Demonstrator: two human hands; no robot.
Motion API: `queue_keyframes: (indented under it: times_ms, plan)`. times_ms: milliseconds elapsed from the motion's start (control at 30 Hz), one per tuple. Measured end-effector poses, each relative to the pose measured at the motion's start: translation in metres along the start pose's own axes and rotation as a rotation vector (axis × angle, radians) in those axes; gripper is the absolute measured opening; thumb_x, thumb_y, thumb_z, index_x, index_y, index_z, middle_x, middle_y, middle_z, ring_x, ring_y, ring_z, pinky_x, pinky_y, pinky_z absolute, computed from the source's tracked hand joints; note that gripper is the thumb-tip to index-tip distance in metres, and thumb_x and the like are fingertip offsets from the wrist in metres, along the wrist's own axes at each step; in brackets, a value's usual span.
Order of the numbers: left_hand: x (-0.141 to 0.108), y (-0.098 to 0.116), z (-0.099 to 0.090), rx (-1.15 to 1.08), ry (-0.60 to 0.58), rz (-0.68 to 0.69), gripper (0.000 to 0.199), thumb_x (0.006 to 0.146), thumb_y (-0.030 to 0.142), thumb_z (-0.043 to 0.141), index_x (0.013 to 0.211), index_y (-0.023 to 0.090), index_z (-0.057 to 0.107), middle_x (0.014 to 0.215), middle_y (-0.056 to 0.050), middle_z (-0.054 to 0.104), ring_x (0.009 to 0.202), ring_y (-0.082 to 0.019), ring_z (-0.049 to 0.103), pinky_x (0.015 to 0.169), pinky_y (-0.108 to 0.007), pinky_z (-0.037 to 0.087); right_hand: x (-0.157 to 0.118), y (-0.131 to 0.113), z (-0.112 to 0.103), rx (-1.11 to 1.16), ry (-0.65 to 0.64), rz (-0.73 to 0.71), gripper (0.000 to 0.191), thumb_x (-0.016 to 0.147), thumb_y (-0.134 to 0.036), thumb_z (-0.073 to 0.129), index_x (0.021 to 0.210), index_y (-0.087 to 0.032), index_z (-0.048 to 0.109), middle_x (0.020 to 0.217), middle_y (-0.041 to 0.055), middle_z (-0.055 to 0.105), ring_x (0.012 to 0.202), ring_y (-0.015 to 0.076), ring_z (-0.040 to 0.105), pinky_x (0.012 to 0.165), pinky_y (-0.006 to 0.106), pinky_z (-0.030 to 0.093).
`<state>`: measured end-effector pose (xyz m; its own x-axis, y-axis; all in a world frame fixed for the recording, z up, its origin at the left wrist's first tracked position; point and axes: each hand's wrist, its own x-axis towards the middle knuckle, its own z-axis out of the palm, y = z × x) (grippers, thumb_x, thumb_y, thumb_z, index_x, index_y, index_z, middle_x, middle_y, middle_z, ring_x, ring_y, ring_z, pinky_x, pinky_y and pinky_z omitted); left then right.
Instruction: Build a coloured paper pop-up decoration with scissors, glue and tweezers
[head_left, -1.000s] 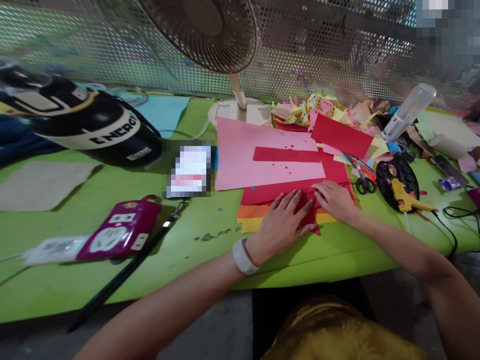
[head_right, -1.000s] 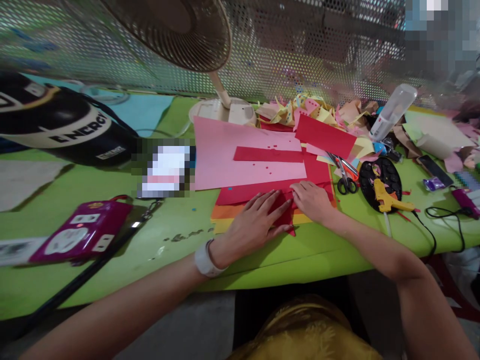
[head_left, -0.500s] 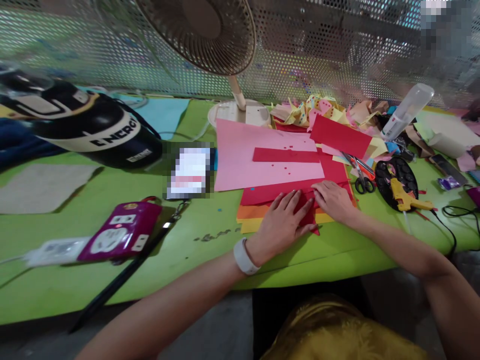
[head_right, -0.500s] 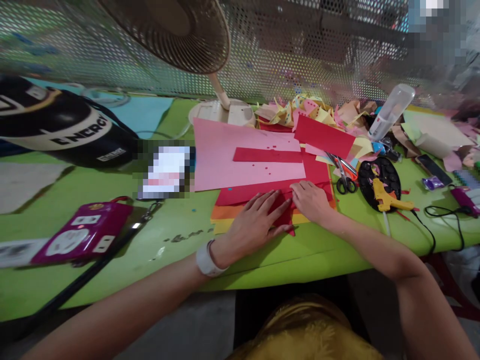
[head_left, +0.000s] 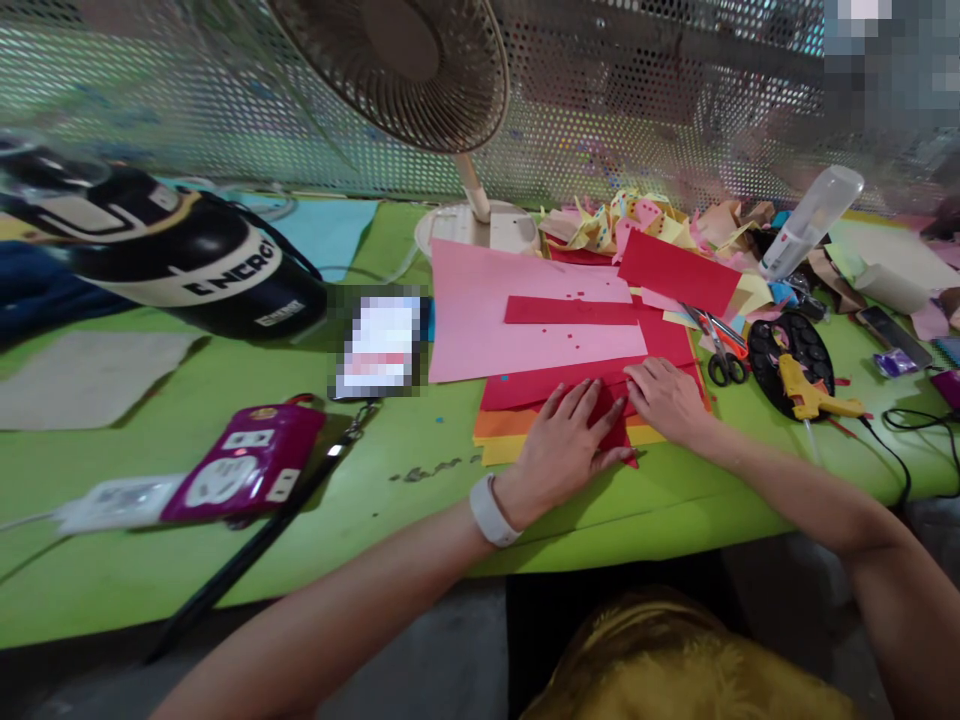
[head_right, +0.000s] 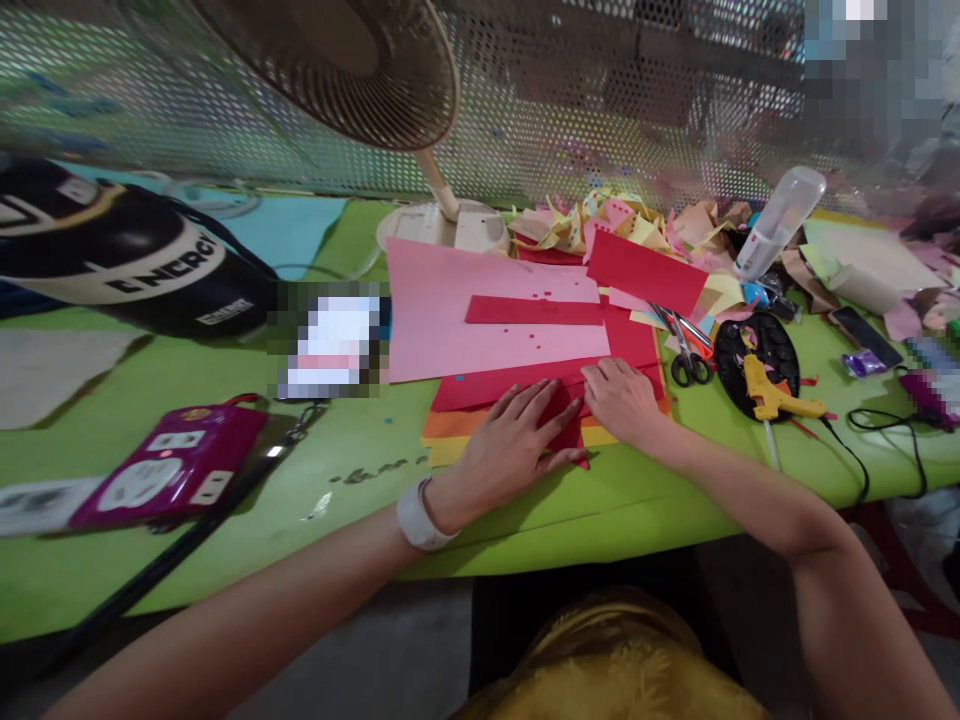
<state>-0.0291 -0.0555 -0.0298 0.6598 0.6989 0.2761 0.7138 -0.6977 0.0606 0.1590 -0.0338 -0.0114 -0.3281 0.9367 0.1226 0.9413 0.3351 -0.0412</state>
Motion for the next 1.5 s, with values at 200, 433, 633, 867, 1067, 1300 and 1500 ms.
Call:
queue_keyframes:
  times_ms: [200, 433, 633, 867, 1067, 1300, 1500]
  plan:
    - [0.002, 0.001, -0.004, 0.045, -0.027, 0.016, 0.072, 0.086, 0.069, 0.042, 0.136, 0.019, 0.056, 0.139, -0.021, 0.053, 0.128, -0.035, 0.05, 0.107, -0.052, 0.036, -0.004, -0.001, -0.001, -0.155, -0.029, -0.045, 0.032, 0.097, -0.018, 0.036, 0.12, -0.015, 0.059, 0.105, 0.0156, 0.063, 0.098, 0.0261, 0.057, 0.075, 0.035, 0.044]
    - [0.003, 0.0, -0.002, 0.043, -0.027, 0.024, 0.075, 0.083, 0.07, 0.048, 0.136, 0.018, 0.055, 0.141, -0.022, 0.051, 0.129, -0.036, 0.048, 0.108, -0.054, 0.034, 0.002, 0.009, -0.02, -0.02, -0.114, 0.028, 0.028, 0.095, -0.018, 0.043, 0.115, -0.014, 0.061, 0.108, 0.014, 0.064, 0.099, 0.0251, 0.059, 0.081, 0.035, 0.044]
    - [0.003, 0.0, -0.001, 0.044, -0.03, 0.023, 0.078, 0.082, 0.074, 0.042, 0.136, 0.02, 0.055, 0.141, -0.021, 0.051, 0.129, -0.035, 0.048, 0.109, -0.053, 0.033, 0.008, 0.021, -0.042, 0.334, -0.15, 0.169, 0.014, 0.085, -0.025, 0.059, 0.094, -0.017, 0.067, 0.087, 0.0051, 0.07, 0.08, 0.0168, 0.063, 0.07, 0.026, 0.042]
    - [0.002, -0.002, 0.001, -0.024, 0.001, 0.014, 0.074, 0.08, 0.072, 0.051, 0.134, 0.022, 0.058, 0.139, -0.019, 0.052, 0.127, -0.037, 0.049, 0.109, -0.056, 0.033, 0.021, 0.019, -0.037, 0.362, -0.459, 0.122, 0.023, 0.077, -0.039, 0.069, 0.074, -0.017, 0.067, 0.07, 0.0034, 0.07, 0.066, 0.0162, 0.062, 0.054, 0.024, 0.035]
    - [0.003, -0.002, -0.001, 0.01, -0.032, 0.022, 0.076, 0.081, 0.074, 0.047, 0.133, 0.019, 0.058, 0.141, -0.021, 0.051, 0.129, -0.037, 0.048, 0.108, -0.054, 0.035, 0.028, 0.025, -0.035, 0.606, -0.612, 0.168, 0.03, 0.078, -0.033, 0.072, 0.058, -0.017, 0.058, 0.047, -0.0009, 0.06, 0.051, 0.0127, 0.062, 0.053, 0.021, 0.043]
    - [0.003, -0.002, -0.004, 0.008, -0.068, 0.017, 0.075, 0.082, 0.072, 0.049, 0.135, 0.02, 0.056, 0.142, -0.021, 0.049, 0.13, -0.037, 0.048, 0.108, -0.054, 0.035, 0.027, 0.036, -0.028, 0.748, -0.666, 0.259, 0.03, 0.077, -0.025, 0.075, 0.057, -0.017, 0.054, 0.043, -0.0025, 0.06, 0.046, 0.0124, 0.063, 0.053, 0.021, 0.051]
    - [0.002, -0.004, -0.003, 0.021, -0.073, 0.027, 0.074, 0.083, 0.07, 0.048, 0.138, 0.02, 0.053, 0.143, -0.021, 0.049, 0.131, -0.036, 0.046, 0.109, -0.053, 0.035, 0.019, 0.058, -0.036, 0.718, -0.654, 0.309, 0.031, 0.073, -0.027, 0.079, 0.055, -0.016, 0.056, 0.049, 0.0002, 0.065, 0.049, 0.0132, 0.066, 0.056, 0.022, 0.053]
